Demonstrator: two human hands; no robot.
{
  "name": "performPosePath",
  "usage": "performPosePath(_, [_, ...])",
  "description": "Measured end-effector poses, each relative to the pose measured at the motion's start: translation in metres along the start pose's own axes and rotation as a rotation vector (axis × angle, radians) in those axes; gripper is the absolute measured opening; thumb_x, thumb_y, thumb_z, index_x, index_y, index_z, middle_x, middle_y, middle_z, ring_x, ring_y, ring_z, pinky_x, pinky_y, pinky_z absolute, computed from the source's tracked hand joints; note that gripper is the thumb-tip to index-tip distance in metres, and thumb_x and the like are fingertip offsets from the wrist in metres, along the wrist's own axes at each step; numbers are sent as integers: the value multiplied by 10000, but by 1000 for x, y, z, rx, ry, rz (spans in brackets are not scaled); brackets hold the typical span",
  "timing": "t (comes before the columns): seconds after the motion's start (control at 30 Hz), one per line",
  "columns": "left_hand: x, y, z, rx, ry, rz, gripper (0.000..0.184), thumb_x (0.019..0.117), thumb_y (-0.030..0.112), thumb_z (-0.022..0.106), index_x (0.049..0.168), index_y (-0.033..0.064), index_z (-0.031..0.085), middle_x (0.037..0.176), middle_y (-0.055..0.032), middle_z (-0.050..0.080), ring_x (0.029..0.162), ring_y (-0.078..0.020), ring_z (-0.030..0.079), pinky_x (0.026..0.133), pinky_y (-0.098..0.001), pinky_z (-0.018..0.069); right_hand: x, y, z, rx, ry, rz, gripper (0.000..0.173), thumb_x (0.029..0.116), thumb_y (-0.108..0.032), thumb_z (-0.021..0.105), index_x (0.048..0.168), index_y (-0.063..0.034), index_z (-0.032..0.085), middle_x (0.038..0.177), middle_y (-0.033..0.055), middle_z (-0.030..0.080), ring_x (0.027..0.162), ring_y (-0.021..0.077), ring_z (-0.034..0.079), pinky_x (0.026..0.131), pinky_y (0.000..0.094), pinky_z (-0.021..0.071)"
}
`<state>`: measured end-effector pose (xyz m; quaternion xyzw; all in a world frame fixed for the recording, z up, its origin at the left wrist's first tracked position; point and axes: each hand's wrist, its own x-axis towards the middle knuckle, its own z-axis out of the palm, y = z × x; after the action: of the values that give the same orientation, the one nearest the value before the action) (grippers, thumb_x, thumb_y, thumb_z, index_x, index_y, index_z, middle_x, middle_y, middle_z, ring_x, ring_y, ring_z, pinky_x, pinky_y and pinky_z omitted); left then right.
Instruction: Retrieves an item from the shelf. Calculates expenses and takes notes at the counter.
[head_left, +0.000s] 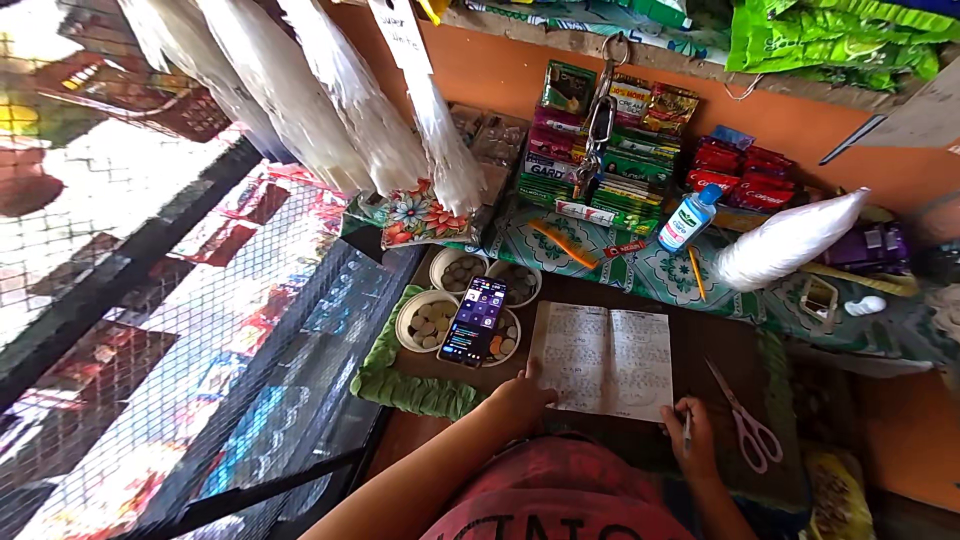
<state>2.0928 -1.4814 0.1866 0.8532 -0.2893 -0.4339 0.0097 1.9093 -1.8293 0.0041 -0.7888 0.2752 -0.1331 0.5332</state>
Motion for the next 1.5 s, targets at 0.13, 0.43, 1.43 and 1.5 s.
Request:
performPosePath(0.13, [3,-1,2,26,-23,6,528,844,531,748,1324,357,612,1629,-346,132,1231,-585,518,859,-628,563,0,1,0,3,8,10,331,909,-280,760,1113,-147,537,825,53,640,613,193,669,514,396,619])
performPosePath(0.43, [4,5,2,-11,33,-55,843,791,476,825,1498,322,391,1633,-339,119,1210,-586,540,826,-618,580,0,-2,-1,2,-9,-1,302,923,-268,744,1118,-149,546,828,51,644,611,196,669,511,386,617])
performPosePath(1.43, [7,-1,5,8,0,-38,673,815,549,770,1384,272,541,1647,-308,121,1224,-564,540,843,-613,578,-1,2,-5,90,-4,19,234,973,-166,639,1195,-132,575,894,79,657,645,221,681,522,407,620])
performPosePath(1.5, [7,0,4,10,-3,-40,670,820,537,768,1390,271,538,1645,-315,124,1226,-568,538,847,-616,576,-1,4,-5,113,8,17,237,988,-158,603,1222,-133,573,909,90,663,636,232,683,516,412,620])
